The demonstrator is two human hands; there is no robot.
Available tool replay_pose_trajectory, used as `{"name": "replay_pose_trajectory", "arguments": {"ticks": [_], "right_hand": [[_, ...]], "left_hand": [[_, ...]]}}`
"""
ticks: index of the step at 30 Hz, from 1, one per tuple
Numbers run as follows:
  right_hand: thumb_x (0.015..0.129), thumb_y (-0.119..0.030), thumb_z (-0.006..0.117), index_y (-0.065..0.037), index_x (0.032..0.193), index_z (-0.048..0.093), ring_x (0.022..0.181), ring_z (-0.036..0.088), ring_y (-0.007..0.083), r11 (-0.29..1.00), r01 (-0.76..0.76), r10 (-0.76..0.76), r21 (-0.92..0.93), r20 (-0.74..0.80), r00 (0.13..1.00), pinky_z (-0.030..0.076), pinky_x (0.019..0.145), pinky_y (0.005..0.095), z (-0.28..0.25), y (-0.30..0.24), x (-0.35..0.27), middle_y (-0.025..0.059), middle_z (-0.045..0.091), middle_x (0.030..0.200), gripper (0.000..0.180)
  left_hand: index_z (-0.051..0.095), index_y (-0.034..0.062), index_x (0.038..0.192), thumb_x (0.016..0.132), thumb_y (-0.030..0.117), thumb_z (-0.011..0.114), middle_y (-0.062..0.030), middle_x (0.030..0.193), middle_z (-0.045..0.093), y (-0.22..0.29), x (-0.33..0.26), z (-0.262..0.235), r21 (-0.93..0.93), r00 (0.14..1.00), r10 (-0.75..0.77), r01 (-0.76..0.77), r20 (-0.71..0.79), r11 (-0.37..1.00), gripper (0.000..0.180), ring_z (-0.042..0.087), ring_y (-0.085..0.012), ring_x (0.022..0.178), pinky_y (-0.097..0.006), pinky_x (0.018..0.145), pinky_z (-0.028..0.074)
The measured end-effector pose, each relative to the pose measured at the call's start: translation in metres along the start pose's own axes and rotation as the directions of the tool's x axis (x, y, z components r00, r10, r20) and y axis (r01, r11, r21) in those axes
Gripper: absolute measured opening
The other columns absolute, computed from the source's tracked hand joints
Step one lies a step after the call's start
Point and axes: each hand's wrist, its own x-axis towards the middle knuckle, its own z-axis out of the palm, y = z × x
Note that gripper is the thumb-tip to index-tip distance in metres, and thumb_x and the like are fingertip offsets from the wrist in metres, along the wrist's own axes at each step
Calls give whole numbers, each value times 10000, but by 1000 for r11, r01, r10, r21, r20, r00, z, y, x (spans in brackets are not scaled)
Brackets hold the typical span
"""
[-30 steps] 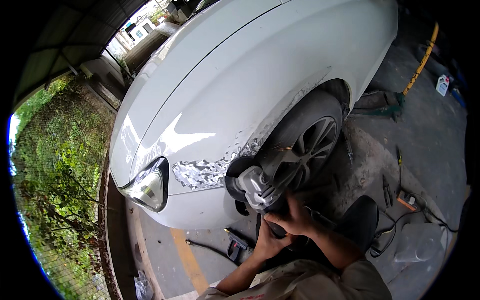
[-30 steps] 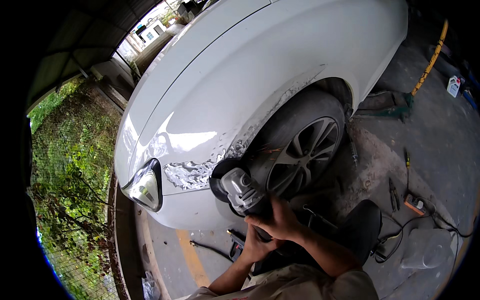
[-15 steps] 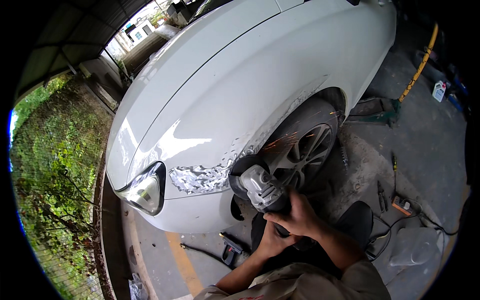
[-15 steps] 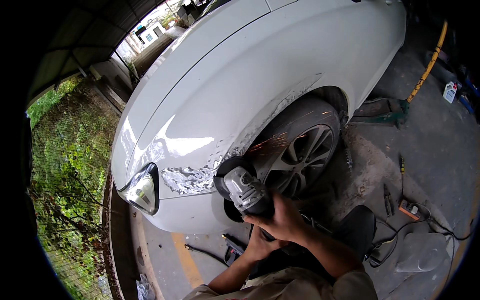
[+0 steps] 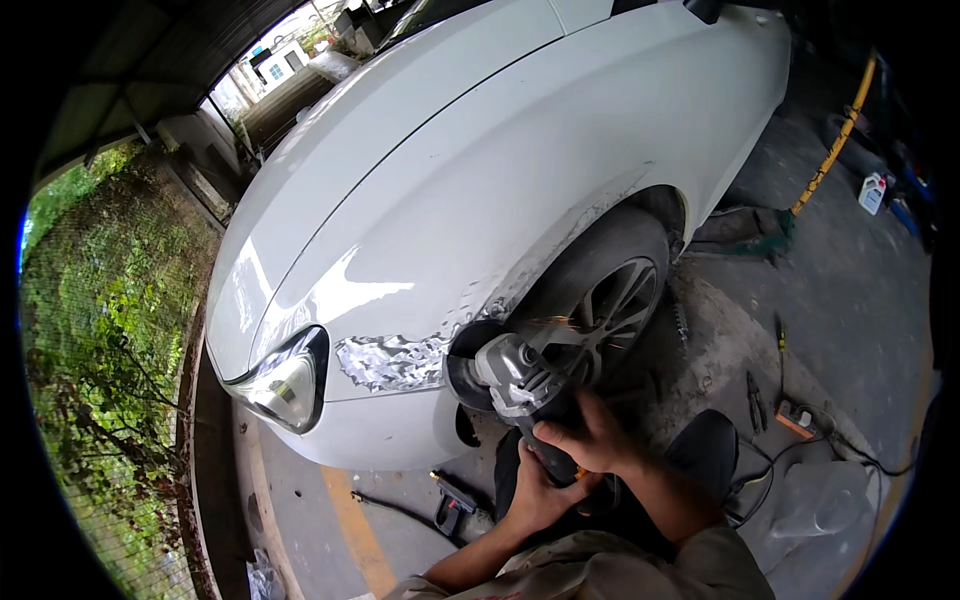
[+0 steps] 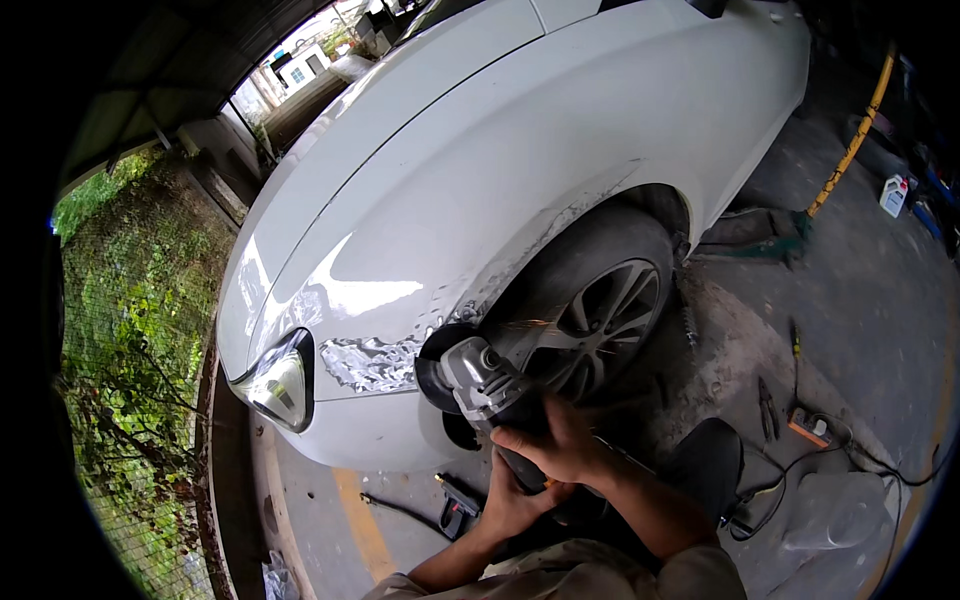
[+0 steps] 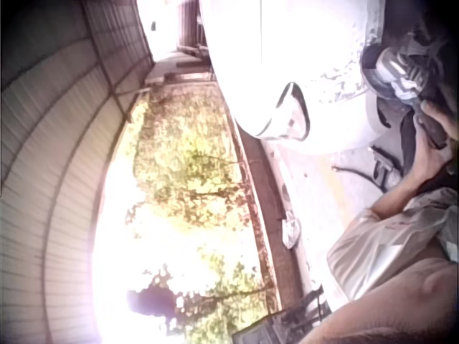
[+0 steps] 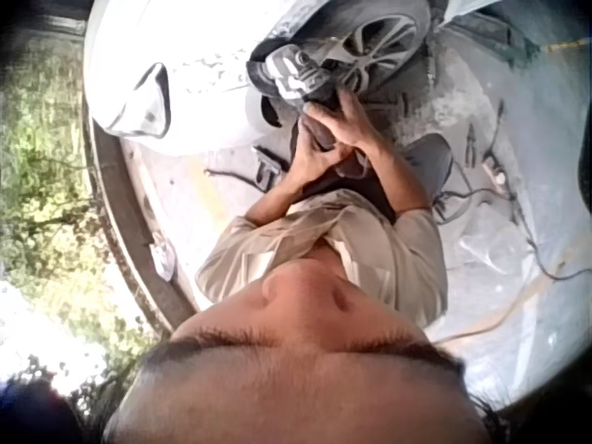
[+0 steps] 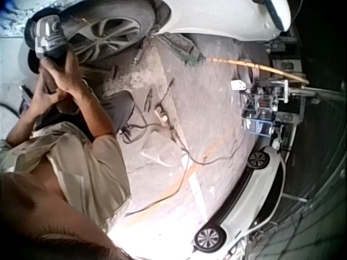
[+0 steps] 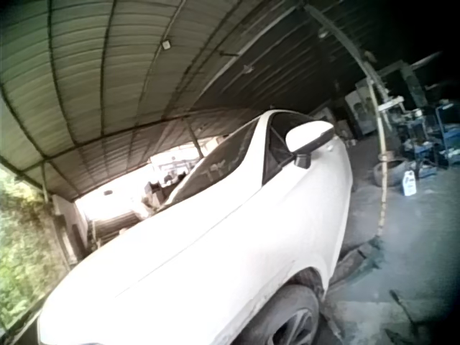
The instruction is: The person uses an angle grinder to remove paint and smooth the surface of a white car's front bumper. After grinding, the person uses a pneumatic air gun to blow away dust and debris from the treated area.
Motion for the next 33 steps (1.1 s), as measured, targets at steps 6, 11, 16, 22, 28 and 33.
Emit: {"name": "replay_pose_trajectory", "arguments": {"ticks": [6, 11, 16, 22, 28, 33], "right_hand": [[814, -325, 703, 4, 1206, 504, 987, 562, 192, 978, -71, 68, 196, 21, 997, 452, 874, 336, -4, 8, 1, 120, 592, 1088, 549], [822, -338, 691, 0, 1226, 487, 1013, 550, 194, 971, -87, 81, 225, 32, 996, 446, 889, 339, -7, 10, 4, 124, 576, 1115, 565], [820, -355, 688, 4, 1225, 487, 1026, 547, 204, 965, -91, 83, 247, 43, 996, 441, 900, 345, -12, 24, 3, 126, 574, 1120, 577], [813, -326, 681, 2, 1187, 510, 958, 577, 200, 987, -39, 41, 158, -9, 999, 465, 855, 348, -7, 23, 0, 124, 600, 1063, 526], [804, -315, 685, 8, 1163, 523, 945, 603, 224, 998, -42, 47, 53, -94, 994, 475, 840, 361, -12, 20, 1, 139, 616, 1040, 509], [795, -360, 718, 5, 1215, 465, 977, 583, 241, 998, 67, -68, -12, -59, 996, 448, 874, 352, -12, 19, 4, 146, 590, 1068, 611]], "left_hand": [[247, -37, 1223, 665, 207, 846, -150, 1147, 477, 16, 4, -1, 163, 999, -23, 27, -29, 986, 854, 533, -194, 1038, -335, 904, 451], [224, -39, 1224, 675, 197, 838, -161, 1159, 476, 0, 10, -3, 47, 1000, 19, -20, 4, 999, 857, 536, -204, 1047, -335, 900, 459], [212, -36, 1217, 702, 161, 818, -171, 1164, 475, -3, 11, -2, 99, 999, 21, -24, 31, 995, 819, 546, -208, 1045, -334, 877, 479], [195, -35, 1233, 712, 152, 811, -168, 1171, 469, -6, 8, -3, 87, 999, -8, 5, 38, 996, 828, 547, -202, 1042, -335, 874, 483], [181, 9, 1310, 721, 103, 797, -136, 1206, 446, 2, 26, -6, -9, 990, -69, 70, 124, 997, 858, 516, -190, 1088, -322, 903, 466], [186, 8, 1330, 703, 63, 801, -125, 1209, 454, -22, 23, -7, -22, 991, 4, -1, 137, 1000, 880, 522, -192, 1087, -325, 909, 468]]}}
